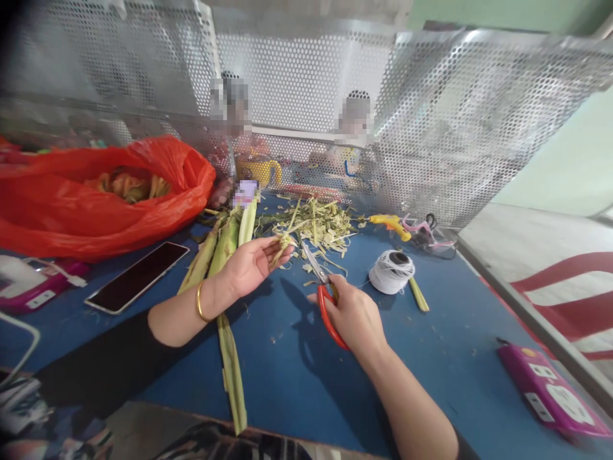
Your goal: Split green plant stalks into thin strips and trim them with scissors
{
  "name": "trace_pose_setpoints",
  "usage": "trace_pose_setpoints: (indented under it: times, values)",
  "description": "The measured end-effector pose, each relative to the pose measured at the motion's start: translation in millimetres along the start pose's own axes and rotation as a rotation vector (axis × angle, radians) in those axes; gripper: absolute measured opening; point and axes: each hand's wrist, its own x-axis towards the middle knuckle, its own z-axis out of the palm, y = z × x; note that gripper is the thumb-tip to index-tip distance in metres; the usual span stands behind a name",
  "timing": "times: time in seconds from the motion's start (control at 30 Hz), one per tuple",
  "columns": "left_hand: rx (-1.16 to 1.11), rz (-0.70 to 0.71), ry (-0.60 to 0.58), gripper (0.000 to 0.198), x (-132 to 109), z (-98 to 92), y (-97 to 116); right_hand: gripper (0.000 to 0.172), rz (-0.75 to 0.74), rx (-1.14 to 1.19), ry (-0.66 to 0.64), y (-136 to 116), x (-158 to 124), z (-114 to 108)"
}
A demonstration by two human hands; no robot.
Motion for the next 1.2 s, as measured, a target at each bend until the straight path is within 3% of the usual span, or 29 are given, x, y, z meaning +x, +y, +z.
trace_pose_setpoints:
  times: [0.27, 0.33, 0.43, 0.5, 0.7, 0.83, 0.93, 1.03, 1.07, 1.13, 1.2]
  values:
    - [0.186, 0.002, 0.017, 0.016, -5.1, -1.2, -9.1, 0.038, 0.040, -0.223, -0.081, -0.9, 2.7, -1.8]
    - [0.292, -0.093, 0.057, 0.014, -10.8, -5.4, -18.6, 0.038, 0.049, -0.230, -0.092, -1.4, 3.1, -4.2]
    - [0.437, -0.309, -0.052, 0.014, -19.4, -10.1, -29.2, 0.038, 0.089, -0.218, -0.062, -1.0, 4.0, -9.4]
    - [0.484, -0.381, -0.091, 0.014, -19.7, -9.5, -30.1, 0.038, 0.116, -0.195, -0.014, 0.1, 4.5, -13.0]
    - [0.685, -0.166, -0.061, 0.014, 18.6, 9.6, -18.0, 0.037, 0.142, -0.011, 0.148, 5.8, 4.7, -17.5]
    - [0.810, -0.123, -0.071, 0.016, 60.4, 41.8, -3.1, 0.037, 0.150, 0.101, 0.236, 8.7, 5.7, -15.9]
    - [0.871, 0.049, -0.046, 0.007, 86.5, 67.3, 11.3, 0.040, 0.146, 0.150, 0.305, 10.3, 6.8, -14.2]
    - [0.966, 0.223, -0.018, 0.027, 88.6, 70.2, 8.1, 0.044, 0.151, 0.197, 0.372, 12.7, 8.2, -13.6]
    - [1.044, 0.285, -0.066, 0.031, 82.2, 64.7, 0.6, 0.044, 0.153, 0.224, 0.398, 13.9, 8.6, -14.0]
    - [1.581, 0.540, -0.419, 0.030, 61.4, 47.5, -21.8, 0.046, 0.147, 0.315, 0.457, 17.2, 9.5, -16.1]
    - [1.848, 0.702, -0.799, 0.036, 37.5, 28.6, -46.4, 0.046, 0.131, 0.448, 0.526, 21.8, 10.5, -19.7]
